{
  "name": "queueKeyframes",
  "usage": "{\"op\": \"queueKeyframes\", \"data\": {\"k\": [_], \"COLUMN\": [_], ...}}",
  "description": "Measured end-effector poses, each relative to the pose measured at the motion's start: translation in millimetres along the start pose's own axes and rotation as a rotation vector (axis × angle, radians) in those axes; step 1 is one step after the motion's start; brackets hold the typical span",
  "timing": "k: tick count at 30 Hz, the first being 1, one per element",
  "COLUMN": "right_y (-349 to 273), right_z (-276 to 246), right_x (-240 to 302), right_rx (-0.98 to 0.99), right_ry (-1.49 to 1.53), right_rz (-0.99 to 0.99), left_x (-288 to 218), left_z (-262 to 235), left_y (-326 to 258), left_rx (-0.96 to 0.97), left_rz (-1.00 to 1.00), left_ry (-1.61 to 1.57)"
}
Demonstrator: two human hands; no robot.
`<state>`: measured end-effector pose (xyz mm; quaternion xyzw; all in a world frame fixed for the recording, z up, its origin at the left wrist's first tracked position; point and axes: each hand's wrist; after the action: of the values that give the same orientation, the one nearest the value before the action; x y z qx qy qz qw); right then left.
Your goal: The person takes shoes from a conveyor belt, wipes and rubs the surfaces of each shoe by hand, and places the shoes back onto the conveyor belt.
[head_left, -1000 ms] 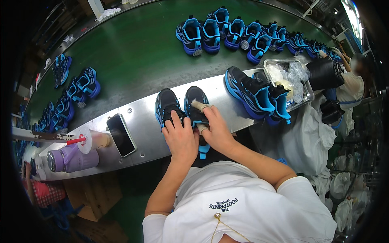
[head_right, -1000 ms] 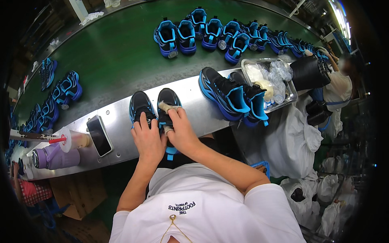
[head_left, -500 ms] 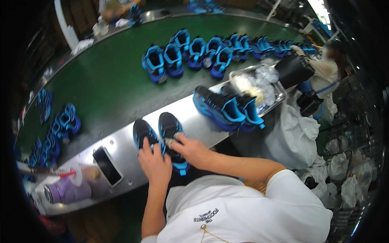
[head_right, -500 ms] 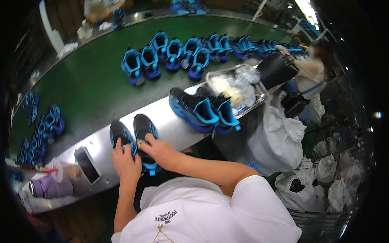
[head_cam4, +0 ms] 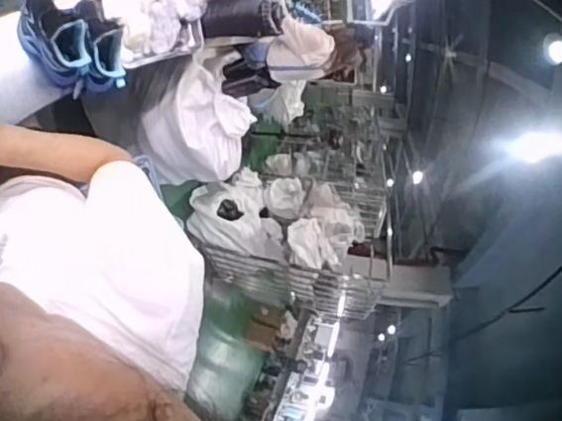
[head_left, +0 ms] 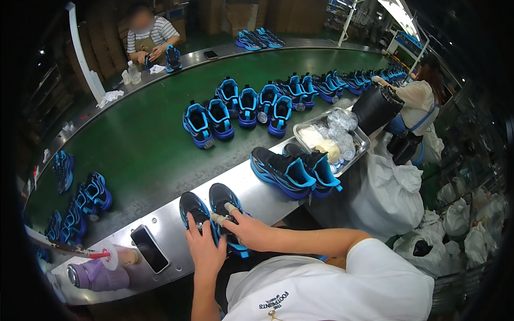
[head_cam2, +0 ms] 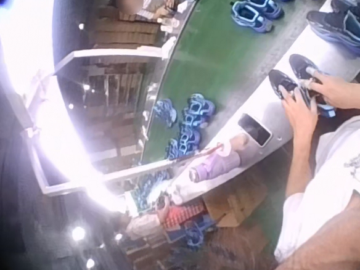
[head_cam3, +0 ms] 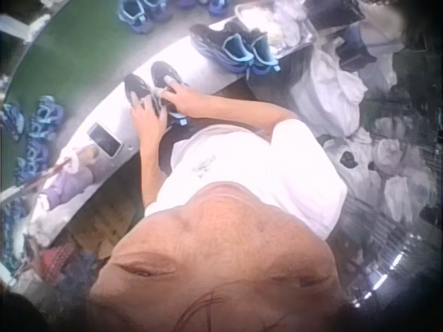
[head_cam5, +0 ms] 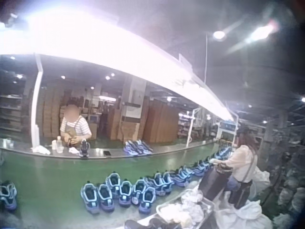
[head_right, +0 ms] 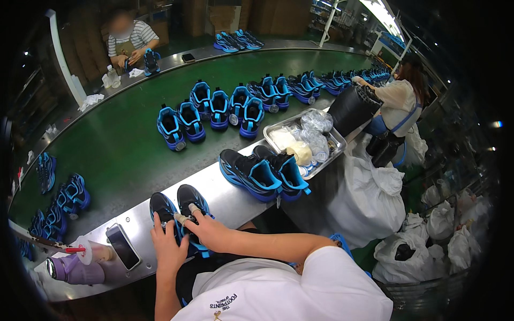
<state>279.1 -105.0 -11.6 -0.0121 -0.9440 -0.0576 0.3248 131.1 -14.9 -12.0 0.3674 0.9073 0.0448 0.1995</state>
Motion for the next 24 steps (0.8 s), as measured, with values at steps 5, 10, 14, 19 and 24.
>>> {"op": "queueKeyframes", "data": {"k": [5, 10, 14, 19, 24], "right_y": [-3.6, -9.5, -7.3, 16.0, -0.7], "right_z": [-23.3, 9.6, -0.7, 0.5, -44.3], "right_x": [9.3, -6.2, 0.4, 9.5, -11.7], "right_rx": [0.098, -0.157, -0.081, 0.112, -0.082], "right_ry": [-0.215, -0.359, -0.254, -0.236, 0.316], "right_rz": [0.002, -0.243, -0.176, -0.020, -0.077], "left_x": [29.5, 26.8, 21.8, 13.3, -13.8], "left_z": [-21.9, -6.7, -4.2, -3.3, -17.7], "left_y": [20.9, 32.8, 28.9, 15.9, 28.5], "left_rx": [0.035, 0.076, -0.004, -0.112, -0.123], "left_rz": [0.023, 0.128, 0.204, 0.119, 0.275], "left_ry": [-0.323, -0.359, -0.195, -0.184, -0.480]}}
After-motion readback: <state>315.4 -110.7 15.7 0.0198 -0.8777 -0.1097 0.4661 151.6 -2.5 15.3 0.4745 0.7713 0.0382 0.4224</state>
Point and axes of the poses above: each hand's wrist, its own y-axis towards the middle knuckle, its own z-axis out of the palm, x = y × z, and after that the axes turned 6 degrees about y, right-handed
